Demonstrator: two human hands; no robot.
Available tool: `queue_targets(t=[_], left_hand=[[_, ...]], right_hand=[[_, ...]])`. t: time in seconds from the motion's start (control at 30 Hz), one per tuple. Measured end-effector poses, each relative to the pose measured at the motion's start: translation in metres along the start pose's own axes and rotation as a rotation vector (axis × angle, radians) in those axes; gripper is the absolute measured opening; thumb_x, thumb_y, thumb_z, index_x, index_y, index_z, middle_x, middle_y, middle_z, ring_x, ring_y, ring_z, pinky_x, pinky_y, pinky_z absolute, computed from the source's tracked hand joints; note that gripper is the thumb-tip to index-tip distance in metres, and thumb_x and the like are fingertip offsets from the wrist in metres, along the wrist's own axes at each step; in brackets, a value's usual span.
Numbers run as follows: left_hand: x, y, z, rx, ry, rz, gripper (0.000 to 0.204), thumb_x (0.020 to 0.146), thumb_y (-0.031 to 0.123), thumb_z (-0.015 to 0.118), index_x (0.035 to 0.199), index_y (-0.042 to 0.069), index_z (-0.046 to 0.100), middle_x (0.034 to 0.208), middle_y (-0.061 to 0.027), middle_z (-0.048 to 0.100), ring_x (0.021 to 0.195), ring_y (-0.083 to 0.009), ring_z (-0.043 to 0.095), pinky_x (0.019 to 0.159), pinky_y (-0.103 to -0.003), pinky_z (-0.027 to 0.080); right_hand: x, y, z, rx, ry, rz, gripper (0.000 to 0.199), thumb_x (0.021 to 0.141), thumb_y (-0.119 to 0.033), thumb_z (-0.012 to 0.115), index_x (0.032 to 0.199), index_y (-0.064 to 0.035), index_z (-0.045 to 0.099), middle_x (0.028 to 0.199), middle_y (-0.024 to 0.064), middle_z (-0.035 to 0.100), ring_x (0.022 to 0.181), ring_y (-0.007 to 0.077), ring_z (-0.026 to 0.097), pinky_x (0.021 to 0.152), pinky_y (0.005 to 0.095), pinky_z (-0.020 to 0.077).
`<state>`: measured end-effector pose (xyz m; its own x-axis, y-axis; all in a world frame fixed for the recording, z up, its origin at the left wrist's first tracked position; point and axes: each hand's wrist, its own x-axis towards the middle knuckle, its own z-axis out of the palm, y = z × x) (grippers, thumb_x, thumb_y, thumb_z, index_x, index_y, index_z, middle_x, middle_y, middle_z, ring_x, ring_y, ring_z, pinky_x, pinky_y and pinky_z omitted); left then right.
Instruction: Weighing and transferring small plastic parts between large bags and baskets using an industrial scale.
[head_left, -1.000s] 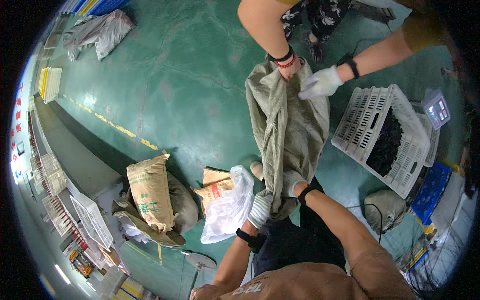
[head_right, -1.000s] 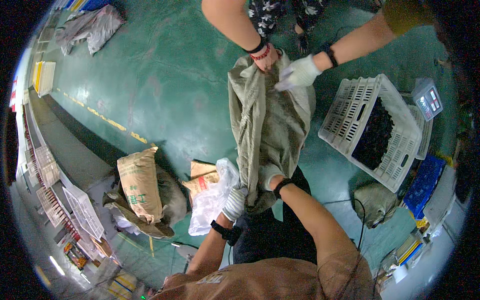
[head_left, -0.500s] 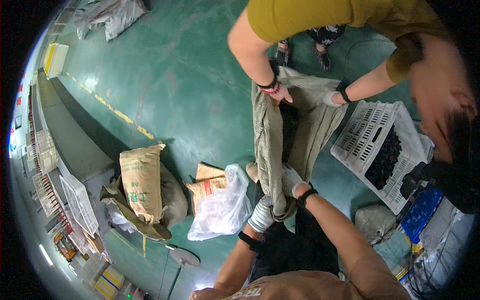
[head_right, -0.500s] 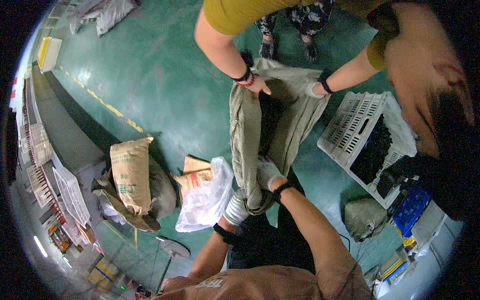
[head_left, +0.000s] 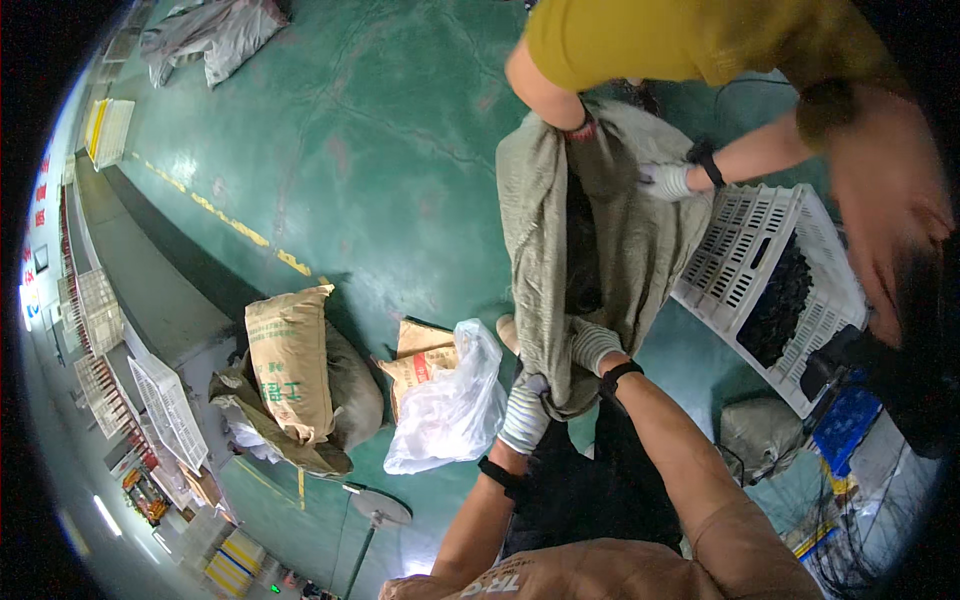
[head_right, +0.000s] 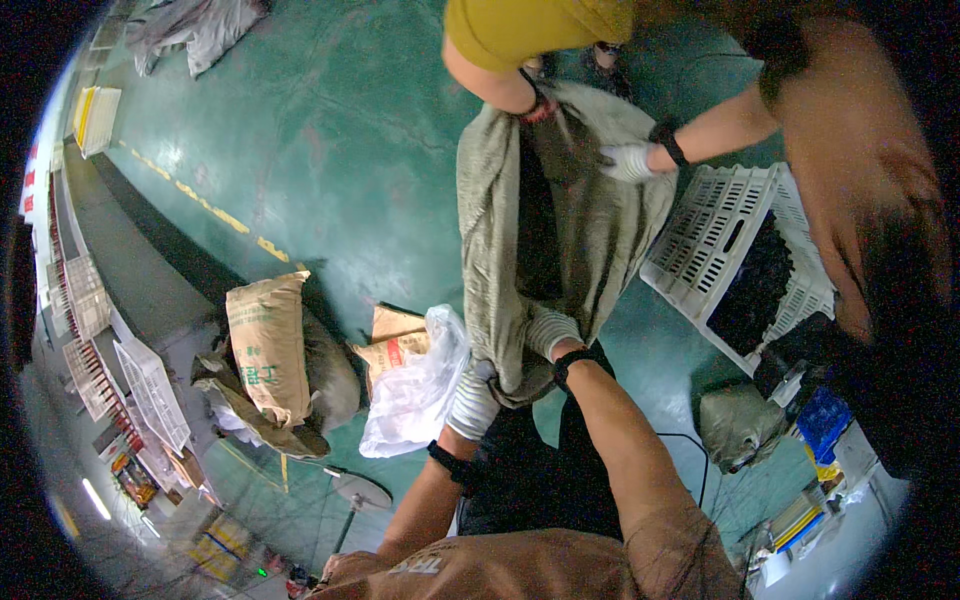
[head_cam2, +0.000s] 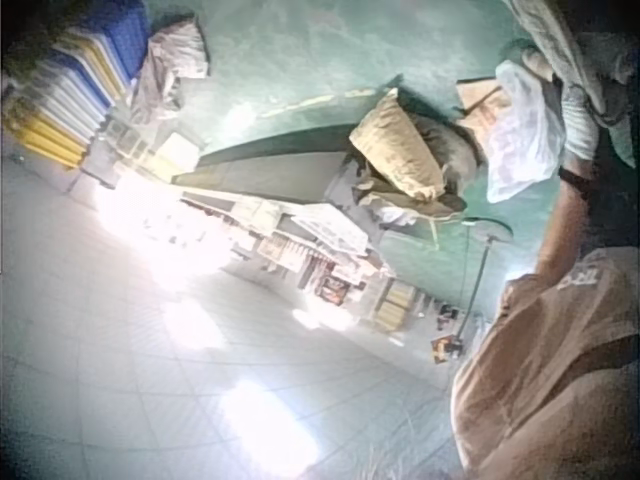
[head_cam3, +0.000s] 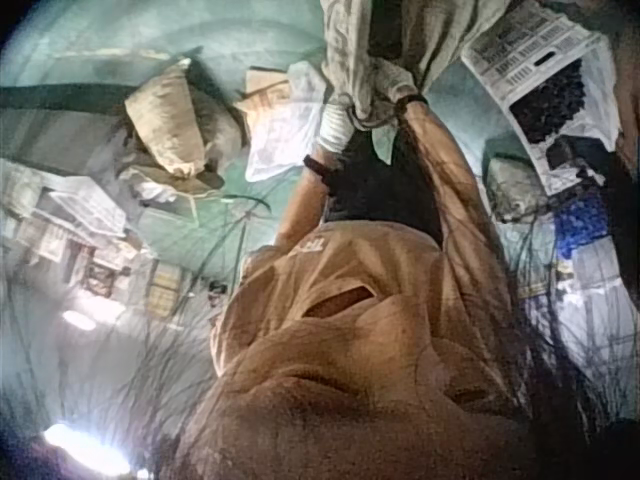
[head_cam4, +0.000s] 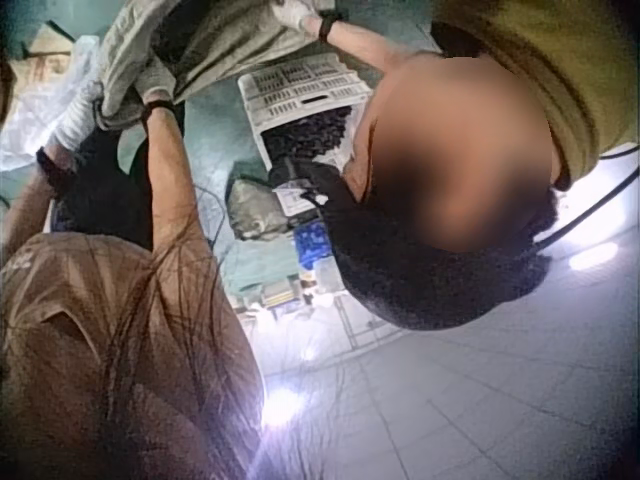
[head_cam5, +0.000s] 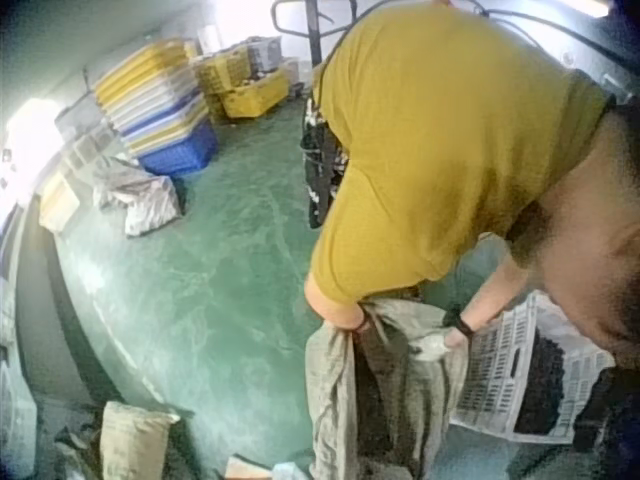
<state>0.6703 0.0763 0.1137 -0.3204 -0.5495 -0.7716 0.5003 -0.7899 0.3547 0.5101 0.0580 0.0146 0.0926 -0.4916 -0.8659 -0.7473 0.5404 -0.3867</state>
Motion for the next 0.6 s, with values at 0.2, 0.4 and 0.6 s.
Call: queue_targets(t=[0.2, 0.4, 0.6], left_hand=[[-0.013, 0.023, -0.045, 0.033, 0.219, 0.021, 0.038, 0.081, 0.011, 0.044, 0.115, -0.003, 0.053, 0.111, -0.0099, 0.058, 0.102, -0.0215, 0.055, 0.093, -0.032, 0.043], [-0.008, 0.006, -0.091, 0.085, 0.393, -0.019, 0.038, 0.081, 0.013, 0.044, 0.114, -0.002, 0.053, 0.110, -0.0119, 0.058, 0.102, -0.0242, 0.056, 0.092, -0.033, 0.045], [-0.002, -0.030, -0.127, 0.461, 0.293, 0.035, 0.040, 0.081, 0.017, 0.047, 0.115, -0.003, 0.051, 0.112, -0.0121, 0.057, 0.105, -0.0246, 0.055, 0.094, -0.036, 0.045]], right_hand=[[0.004, 0.023, 0.012, 0.265, -0.165, -0.007, 0.048, 0.084, -0.026, 0.050, 0.128, -0.0062, 0.047, 0.124, 0.0171, 0.054, 0.113, 0.0308, 0.051, 0.095, 0.0366, 0.0390], [0.030, 0.063, -0.052, -0.377, -0.267, 0.256, 0.062, 0.082, -0.028, 0.056, 0.138, -0.0079, 0.036, 0.146, 0.0109, 0.029, 0.136, 0.0228, 0.025, 0.110, 0.0353, 0.0203], [0.116, 0.085, -0.049, -0.085, 0.287, 0.334, 0.064, 0.082, -0.009, 0.051, 0.142, -0.0130, 0.029, 0.146, 0.0149, 0.029, 0.135, 0.0297, 0.027, 0.112, 0.0362, 0.0196]])
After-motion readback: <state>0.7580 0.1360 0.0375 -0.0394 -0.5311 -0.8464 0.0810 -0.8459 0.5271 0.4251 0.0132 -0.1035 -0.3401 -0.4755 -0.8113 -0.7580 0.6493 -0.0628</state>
